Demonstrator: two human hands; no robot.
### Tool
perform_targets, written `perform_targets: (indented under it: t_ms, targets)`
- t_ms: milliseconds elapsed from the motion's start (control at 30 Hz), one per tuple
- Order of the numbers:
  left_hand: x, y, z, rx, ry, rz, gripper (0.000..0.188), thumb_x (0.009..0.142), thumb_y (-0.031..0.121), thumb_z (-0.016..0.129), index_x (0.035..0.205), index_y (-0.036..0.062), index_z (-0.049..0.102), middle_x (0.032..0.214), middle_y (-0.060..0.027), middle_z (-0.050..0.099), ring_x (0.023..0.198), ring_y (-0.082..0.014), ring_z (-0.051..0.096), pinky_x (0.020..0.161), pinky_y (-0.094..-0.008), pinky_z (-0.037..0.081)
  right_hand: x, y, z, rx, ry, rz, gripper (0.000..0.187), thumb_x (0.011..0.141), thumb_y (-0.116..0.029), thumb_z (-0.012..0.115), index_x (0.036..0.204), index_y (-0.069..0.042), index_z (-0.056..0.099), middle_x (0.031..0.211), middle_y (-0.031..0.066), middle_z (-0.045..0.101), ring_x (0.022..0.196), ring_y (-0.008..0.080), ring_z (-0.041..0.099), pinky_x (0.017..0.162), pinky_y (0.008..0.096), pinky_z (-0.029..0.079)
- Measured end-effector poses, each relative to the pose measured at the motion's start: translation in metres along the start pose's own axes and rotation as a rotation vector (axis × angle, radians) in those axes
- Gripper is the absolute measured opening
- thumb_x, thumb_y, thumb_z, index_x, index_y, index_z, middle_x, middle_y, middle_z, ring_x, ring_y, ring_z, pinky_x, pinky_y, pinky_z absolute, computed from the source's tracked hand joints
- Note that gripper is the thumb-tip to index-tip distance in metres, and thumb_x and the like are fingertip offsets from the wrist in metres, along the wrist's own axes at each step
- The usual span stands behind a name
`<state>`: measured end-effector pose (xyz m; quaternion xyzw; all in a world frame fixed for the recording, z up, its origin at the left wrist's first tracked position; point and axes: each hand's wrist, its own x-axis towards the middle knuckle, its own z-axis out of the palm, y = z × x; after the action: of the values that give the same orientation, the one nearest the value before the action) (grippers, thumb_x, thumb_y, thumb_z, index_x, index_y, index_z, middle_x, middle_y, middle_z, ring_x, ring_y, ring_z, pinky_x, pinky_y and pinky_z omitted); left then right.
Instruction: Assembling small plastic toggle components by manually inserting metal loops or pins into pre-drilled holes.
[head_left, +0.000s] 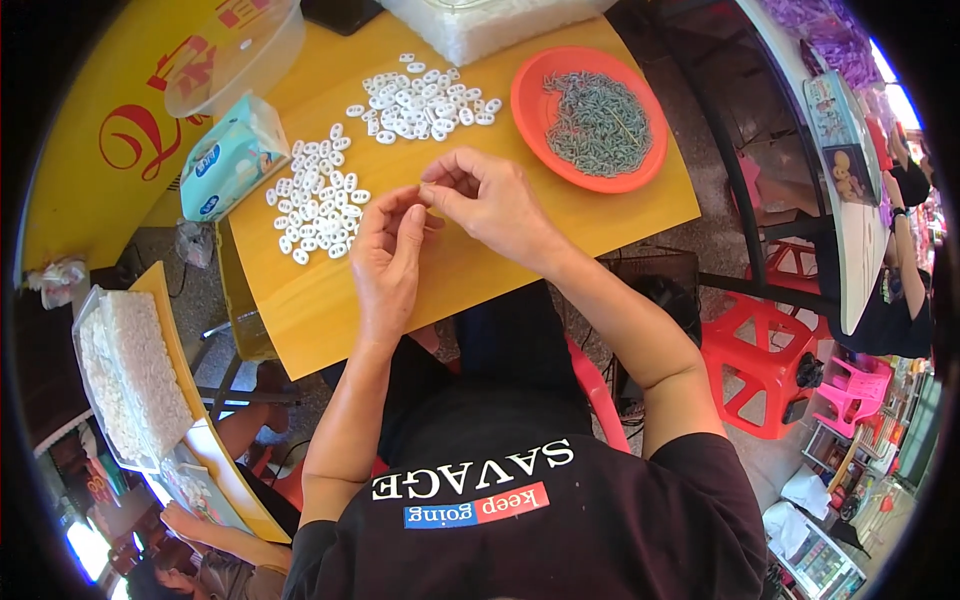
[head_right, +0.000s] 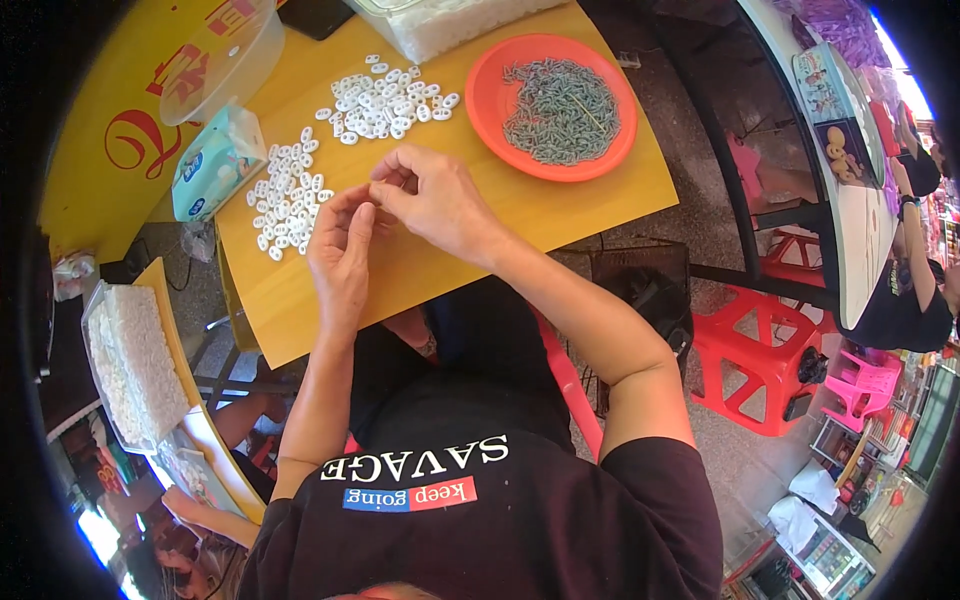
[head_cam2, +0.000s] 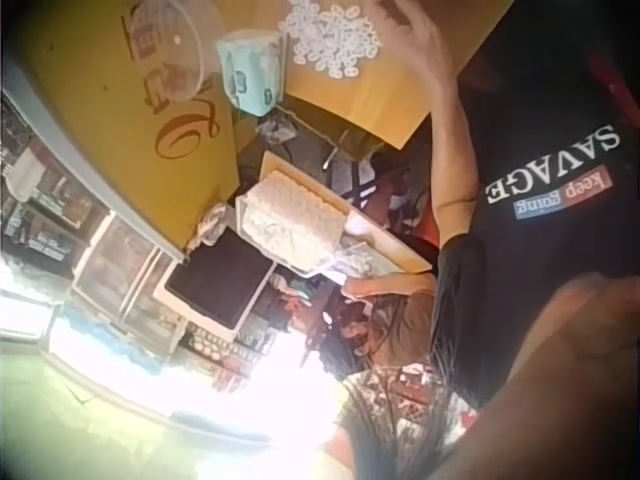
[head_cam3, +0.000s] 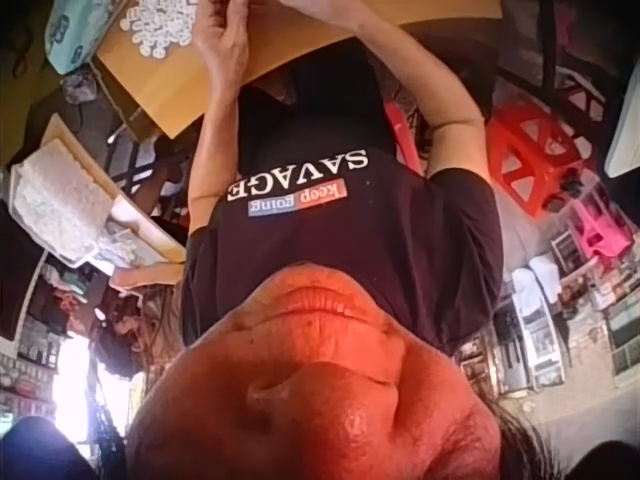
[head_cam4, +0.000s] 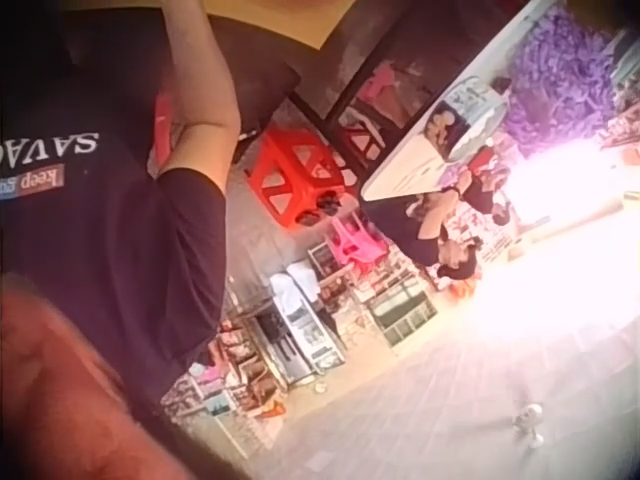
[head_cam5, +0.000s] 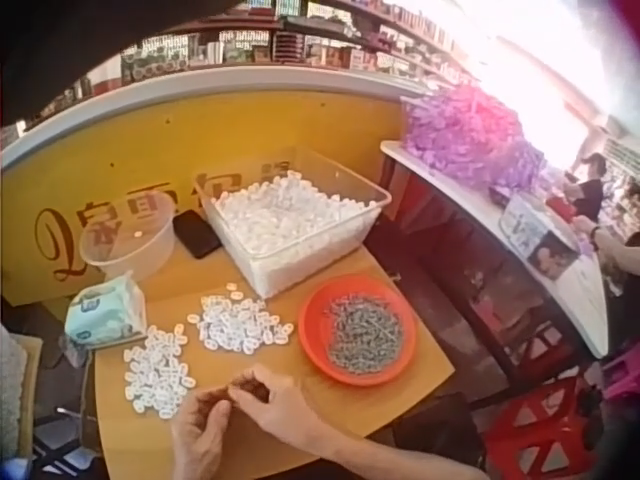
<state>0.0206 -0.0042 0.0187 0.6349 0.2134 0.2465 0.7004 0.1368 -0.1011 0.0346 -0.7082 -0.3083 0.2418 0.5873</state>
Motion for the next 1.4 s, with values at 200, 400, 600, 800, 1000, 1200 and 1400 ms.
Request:
perform_targets:
  t_ms: [200, 400, 600, 800, 1000, 1200, 1400]
  targets:
    - [0.008, -0.002, -0.001, -0.482, -0.009, -0.297, 0.018, 0.095, 0.010, 0.061, 0.109, -0.0010, 0.058, 0.094, -0.0082, 0.065, 0.081, -0.0144, 0.062, 0.073, -0.0263, 0.050, -0.008, -0.003, -0.007, 0.040, -0.030, -0.042, 0.013, 0.088, -0.006, 0.066, 0.098, 0.003, 0.065, 0.084, 0.0034, 0.065, 0.073, 0.0065, 0.061, 0.065, 0.0225, 0.050]
    - [0.009, -0.006, -0.002, -0.496, -0.105, -0.300, 0.016, 0.094, 0.011, 0.062, 0.105, -0.0012, 0.061, 0.092, -0.0083, 0.066, 0.080, -0.0154, 0.062, 0.074, -0.0270, 0.050, -0.007, -0.004, -0.022, -0.013, -0.036, -0.187, 0.009, 0.086, -0.004, 0.067, 0.093, 0.002, 0.067, 0.081, 0.0079, 0.063, 0.071, 0.0119, 0.062, 0.062, 0.0253, 0.049]
    - [0.009, -0.007, -0.004, -0.270, -0.066, -0.183, 0.013, 0.094, 0.009, 0.061, 0.104, 0.0002, 0.061, 0.093, -0.0088, 0.065, 0.078, -0.0159, 0.062, 0.073, -0.0281, 0.048, 0.039, -0.010, -0.103, -0.618, 0.145, -0.338, 0.011, 0.084, -0.015, 0.068, 0.088, -0.005, 0.068, 0.079, 0.0098, 0.063, 0.071, 0.0253, 0.063, 0.064, 0.0346, 0.049]
    - [0.012, -0.010, -0.003, -0.256, -0.108, -0.144, 0.013, 0.095, 0.007, 0.060, 0.105, -0.0004, 0.060, 0.093, -0.0094, 0.065, 0.078, -0.0160, 0.062, 0.073, -0.0286, 0.049, 0.069, 0.000, -0.156, -1.115, -0.014, -0.386, 0.012, 0.084, -0.017, 0.067, 0.089, -0.006, 0.066, 0.087, 0.0098, 0.064, 0.078, 0.0317, 0.064, 0.069, 0.0412, 0.051]
    - [0.011, -0.010, -0.004, -0.260, -0.115, -0.154, 0.013, 0.095, 0.007, 0.060, 0.105, -0.0008, 0.060, 0.094, -0.0098, 0.065, 0.078, -0.0160, 0.062, 0.072, -0.0285, 0.049, 0.078, -0.003, -0.160, -1.298, -0.204, -0.514, 0.009, 0.082, -0.013, 0.066, 0.086, -0.005, 0.065, 0.085, 0.0102, 0.062, 0.079, 0.0318, 0.064, 0.069, 0.0415, 0.053]
    - [0.014, -0.010, -0.003, -0.278, -0.103, -0.147, 0.012, 0.094, 0.007, 0.061, 0.103, -0.0019, 0.062, 0.092, -0.0071, 0.067, 0.078, -0.0125, 0.064, 0.071, -0.0251, 0.052, 0.089, -0.006, -0.159, -1.404, -0.362, -0.536, 0.009, 0.080, -0.013, 0.065, 0.080, -0.004, 0.065, 0.082, 0.0108, 0.062, 0.077, 0.0310, 0.064, 0.067, 0.0414, 0.052]
    - [0.016, -0.007, -0.003, -0.278, -0.105, -0.137, 0.012, 0.094, 0.007, 0.061, 0.103, -0.0020, 0.061, 0.091, -0.0066, 0.066, 0.078, -0.0124, 0.063, 0.071, -0.0251, 0.051, 0.102, -0.007, -0.159, -1.494, -0.475, -0.487, 0.010, 0.081, -0.013, 0.064, 0.084, -0.004, 0.061, 0.087, 0.0095, 0.060, 0.079, 0.0307, 0.062, 0.067, 0.0420, 0.050]
